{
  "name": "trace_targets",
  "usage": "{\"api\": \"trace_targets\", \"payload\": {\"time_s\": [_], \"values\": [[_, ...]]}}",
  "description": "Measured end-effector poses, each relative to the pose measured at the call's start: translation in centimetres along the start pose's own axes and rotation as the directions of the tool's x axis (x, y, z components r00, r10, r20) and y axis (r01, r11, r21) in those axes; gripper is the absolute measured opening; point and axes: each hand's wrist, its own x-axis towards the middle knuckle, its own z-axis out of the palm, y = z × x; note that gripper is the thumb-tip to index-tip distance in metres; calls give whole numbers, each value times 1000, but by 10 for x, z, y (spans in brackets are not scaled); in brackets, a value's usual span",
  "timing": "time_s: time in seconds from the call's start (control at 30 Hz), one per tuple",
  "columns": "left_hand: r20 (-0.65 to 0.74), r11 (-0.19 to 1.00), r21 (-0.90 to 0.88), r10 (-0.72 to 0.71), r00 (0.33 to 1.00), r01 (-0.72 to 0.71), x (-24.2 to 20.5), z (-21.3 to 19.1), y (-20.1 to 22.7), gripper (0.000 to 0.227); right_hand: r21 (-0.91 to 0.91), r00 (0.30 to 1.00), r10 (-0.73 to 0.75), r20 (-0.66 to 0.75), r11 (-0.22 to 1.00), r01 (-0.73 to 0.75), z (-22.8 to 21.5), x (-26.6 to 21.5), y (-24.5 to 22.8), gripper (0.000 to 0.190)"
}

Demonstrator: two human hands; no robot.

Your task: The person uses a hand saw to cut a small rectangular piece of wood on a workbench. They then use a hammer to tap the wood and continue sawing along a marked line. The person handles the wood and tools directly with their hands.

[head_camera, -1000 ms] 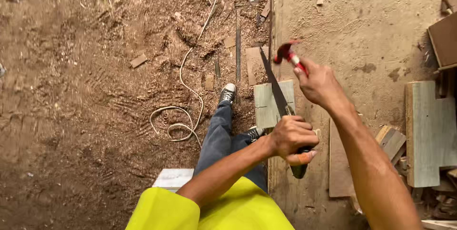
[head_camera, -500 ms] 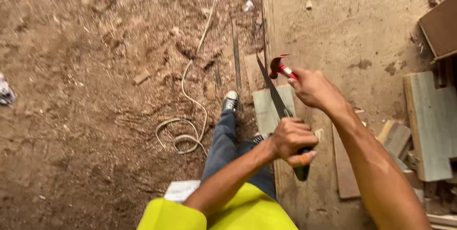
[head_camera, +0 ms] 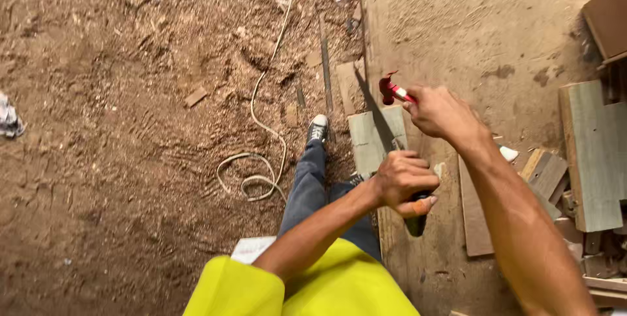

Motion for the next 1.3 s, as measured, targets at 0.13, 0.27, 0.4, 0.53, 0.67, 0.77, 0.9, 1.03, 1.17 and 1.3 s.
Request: {"api": "trace_targets", "payload": {"time_s": [0.13,0.27,0.4,0.53,0.67,0.77,0.9,1.03,1.17,1.3], "values": [[7,1000,-9,-7,1000,7,-8,6,-4,24,130,996,29,-84,991,-18,3,-6,-2,34],[0,1000,-5,10,1000,-10,-12,10,-3,21,138,993,56,100,988,-70,18,-5,7,34],[5,1000,16,-15,1000,15,-14,11,-3,21,251,970,222,102,938,-241,41,12,44,36],[41,996,83,-34,999,30,-11,15,-5,25,418,961,276,-17,875,-244,77,30,110,37],[66,997,70,-47,997,42,-11,16,-1,25,359,950,262,-166,914,-189,126,23,164,41],[78,998,46,-51,996,48,-9,13,1,23,401,953,142,-268,916,-23,146,-5,174,47],[102,993,104,-73,992,63,-11,8,4,28,857,941,191,-281,492,156,143,-69,143,33],[48,993,115,-38,998,32,-19,11,6,34,989,990,-70,-124,-89,118,141,-135,92,42],[88,980,132,-164,982,152,-25,7,7,47,973,968,-111,-225,23,229,125,-152,62,55],[78,966,-11,-257,963,258,-36,7,9,56,922,968,49,-247,318,219,116,-167,46,50]]}}
